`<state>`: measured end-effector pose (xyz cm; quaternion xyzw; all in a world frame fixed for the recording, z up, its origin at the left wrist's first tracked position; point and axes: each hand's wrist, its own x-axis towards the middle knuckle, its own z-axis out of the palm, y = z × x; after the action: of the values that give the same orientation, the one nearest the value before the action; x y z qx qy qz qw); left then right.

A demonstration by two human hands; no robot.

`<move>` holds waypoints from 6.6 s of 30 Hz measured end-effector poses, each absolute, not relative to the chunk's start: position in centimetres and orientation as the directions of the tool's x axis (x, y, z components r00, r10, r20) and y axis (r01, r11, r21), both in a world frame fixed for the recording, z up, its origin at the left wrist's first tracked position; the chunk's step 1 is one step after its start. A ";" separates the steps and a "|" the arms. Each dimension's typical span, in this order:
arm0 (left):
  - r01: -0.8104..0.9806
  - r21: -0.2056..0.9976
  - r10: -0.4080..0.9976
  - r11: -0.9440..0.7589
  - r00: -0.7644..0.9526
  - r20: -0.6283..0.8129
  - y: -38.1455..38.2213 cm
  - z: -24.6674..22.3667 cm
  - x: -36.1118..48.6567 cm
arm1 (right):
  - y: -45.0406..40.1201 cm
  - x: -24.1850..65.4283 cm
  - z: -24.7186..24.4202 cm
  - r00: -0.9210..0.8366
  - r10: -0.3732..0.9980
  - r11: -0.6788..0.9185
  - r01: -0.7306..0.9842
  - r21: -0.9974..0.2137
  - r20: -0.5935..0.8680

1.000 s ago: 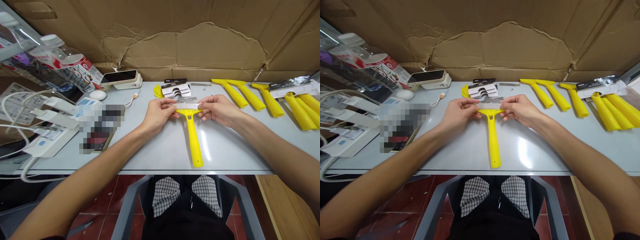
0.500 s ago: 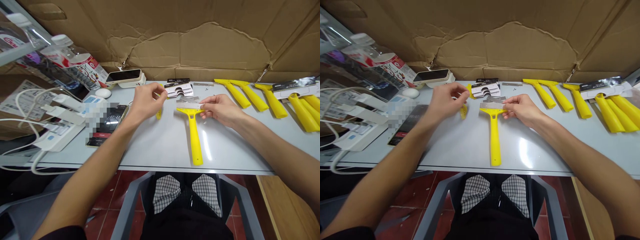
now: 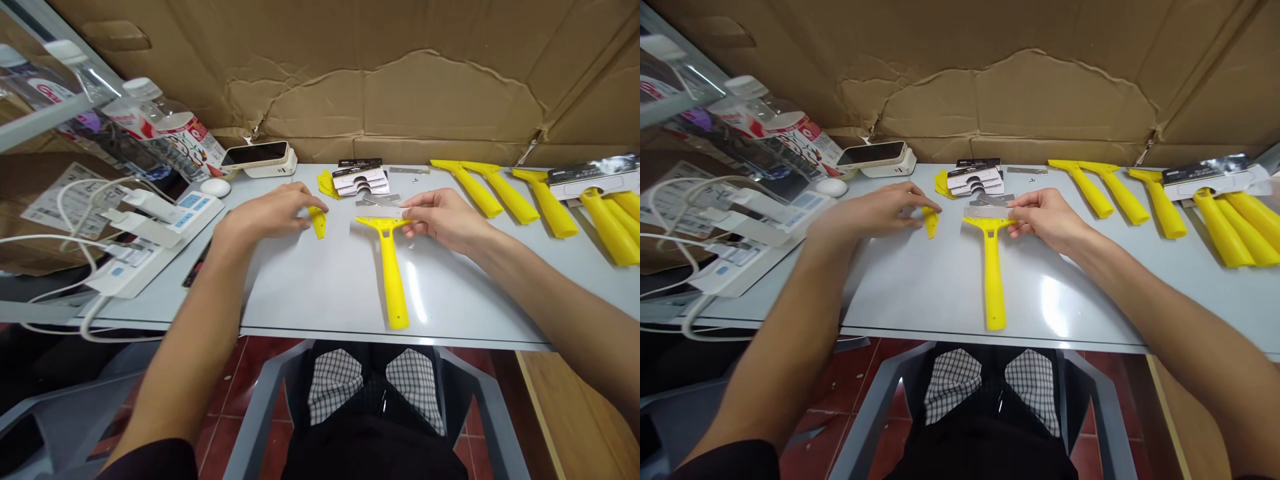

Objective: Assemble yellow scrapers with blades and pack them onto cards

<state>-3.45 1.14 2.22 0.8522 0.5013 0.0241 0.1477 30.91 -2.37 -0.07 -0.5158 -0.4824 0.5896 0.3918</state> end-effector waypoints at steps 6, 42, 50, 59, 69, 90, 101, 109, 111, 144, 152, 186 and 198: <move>0.867 0.246 0.890 -0.433 0.455 -0.037 1.6 1.4 -3.3 | -2.4 30.8 -0.1 -0.166 0.963 -0.213 0.025 -0.977 -0.214; 0.066 0.921 0.916 -0.383 0.154 0.370 0.0 -0.5 3.0 | -2.4 30.8 -0.1 -0.171 0.957 -0.232 0.024 -0.972 -0.233; 0.009 0.939 0.931 -0.344 0.136 0.340 -0.8 -0.1 3.8 | -2.4 30.7 -0.1 -0.167 0.956 -0.241 0.032 -0.970 -0.243; 0.049 0.980 0.956 -0.195 0.234 0.179 -2.1 -0.6 5.2 | -2.6 30.4 0.5 -0.213 0.951 -0.224 0.021 -0.974 -0.223; 0.160 0.971 0.957 -0.176 0.258 0.131 -1.6 -0.6 4.5 | -2.9 30.3 0.9 -0.204 0.952 -0.224 0.038 -0.974 -0.227; 0.337 0.849 0.873 -0.408 0.415 0.255 -1.6 -1.1 4.3 | -2.8 30.5 0.3 -0.198 0.955 -0.213 0.056 -0.976 -0.220; 0.292 0.939 0.920 -0.184 0.388 0.059 -2.5 -0.8 5.1 | -3.1 30.2 0.7 -0.221 0.952 -0.198 0.083 -0.977 -0.212; 0.285 0.936 0.914 -0.207 0.399 0.081 -2.1 -1.4 4.9 | -3.1 30.2 0.7 -0.198 0.956 -0.199 0.095 -0.975 -0.214; 0.320 0.909 0.912 -0.268 0.389 0.132 -2.0 -1.5 4.9 | -3.1 30.2 0.6 -0.199 0.956 -0.199 0.103 -0.975 -0.216; 0.656 0.532 0.802 -0.535 0.592 0.077 -2.5 2.8 1.4 | -2.4 30.7 0.1 -0.179 0.952 -0.239 0.077 -0.968 -0.249; 0.330 0.893 0.942 -0.308 0.240 0.236 -2.4 2.3 2.4 | -2.3 30.9 0.0 -0.182 0.956 -0.222 0.054 -0.974 -0.228; 0.041 0.988 0.987 -0.150 -0.058 0.152 -0.8 -0.7 3.9 | -2.4 30.9 0.4 -0.170 0.958 -0.226 0.052 -0.973 -0.232; 0.175 0.983 0.992 -0.061 0.124 0.040 -1.9 -0.1 4.2 | -2.4 30.8 0.6 -0.197 0.956 -0.210 0.052 -0.976 -0.216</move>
<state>4.25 -1.91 -0.11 0.5844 0.4990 0.4349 0.4694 30.83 -2.44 0.60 -0.5052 -0.4989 0.5913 0.3824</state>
